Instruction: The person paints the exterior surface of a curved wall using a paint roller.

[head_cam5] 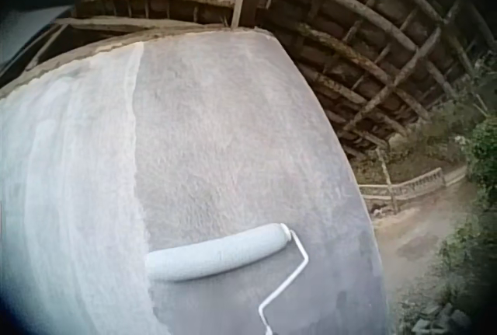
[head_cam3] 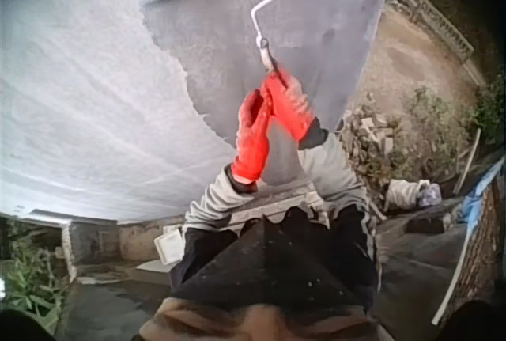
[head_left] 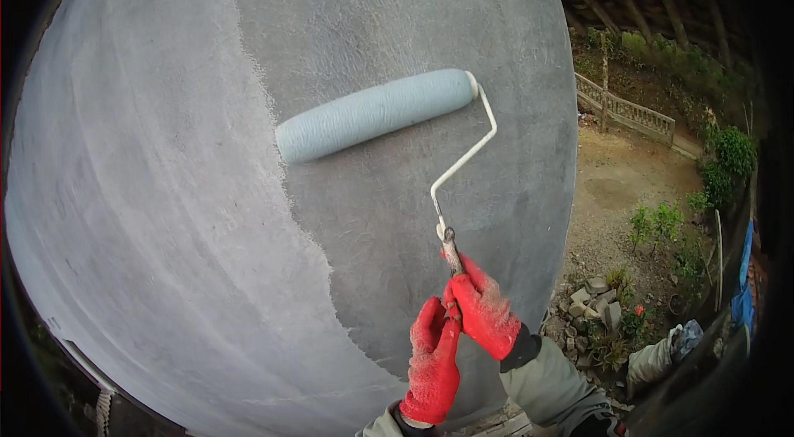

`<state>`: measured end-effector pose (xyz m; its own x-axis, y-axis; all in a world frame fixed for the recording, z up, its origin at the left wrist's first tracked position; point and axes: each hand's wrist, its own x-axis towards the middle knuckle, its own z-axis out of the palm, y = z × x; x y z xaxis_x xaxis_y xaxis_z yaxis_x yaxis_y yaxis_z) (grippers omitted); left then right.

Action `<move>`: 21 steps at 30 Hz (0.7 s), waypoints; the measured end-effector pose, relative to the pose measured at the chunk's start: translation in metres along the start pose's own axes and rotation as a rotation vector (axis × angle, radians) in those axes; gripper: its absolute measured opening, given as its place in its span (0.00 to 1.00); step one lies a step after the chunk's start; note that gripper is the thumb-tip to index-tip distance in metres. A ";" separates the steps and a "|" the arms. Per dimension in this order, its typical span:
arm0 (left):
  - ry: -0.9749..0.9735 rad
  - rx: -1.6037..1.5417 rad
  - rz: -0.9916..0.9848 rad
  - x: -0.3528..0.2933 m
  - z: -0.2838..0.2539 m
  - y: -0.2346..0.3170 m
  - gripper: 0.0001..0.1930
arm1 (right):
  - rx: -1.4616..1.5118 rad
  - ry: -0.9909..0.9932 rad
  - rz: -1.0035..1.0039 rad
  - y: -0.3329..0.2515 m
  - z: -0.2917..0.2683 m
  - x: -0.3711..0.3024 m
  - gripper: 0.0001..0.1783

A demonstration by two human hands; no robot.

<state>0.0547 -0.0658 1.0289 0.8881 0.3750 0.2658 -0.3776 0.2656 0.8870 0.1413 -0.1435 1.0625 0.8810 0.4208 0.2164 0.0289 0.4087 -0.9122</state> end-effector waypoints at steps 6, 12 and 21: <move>0.109 0.057 0.096 -0.004 -0.015 -0.002 0.23 | -0.112 0.041 0.035 -0.033 0.037 0.049 0.16; 0.219 0.096 -0.061 -0.030 -0.047 -0.034 0.26 | -0.455 0.197 0.037 0.175 -0.022 -0.003 0.19; 0.267 0.272 -0.328 -0.072 -0.086 -0.116 0.30 | -0.556 0.207 0.223 0.304 -0.057 -0.115 0.19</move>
<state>0.0125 -0.0474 0.8744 0.8372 0.5340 -0.1183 0.0243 0.1797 0.9834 0.0752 -0.1133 0.7401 0.9657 0.2590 -0.0205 0.0262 -0.1758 -0.9841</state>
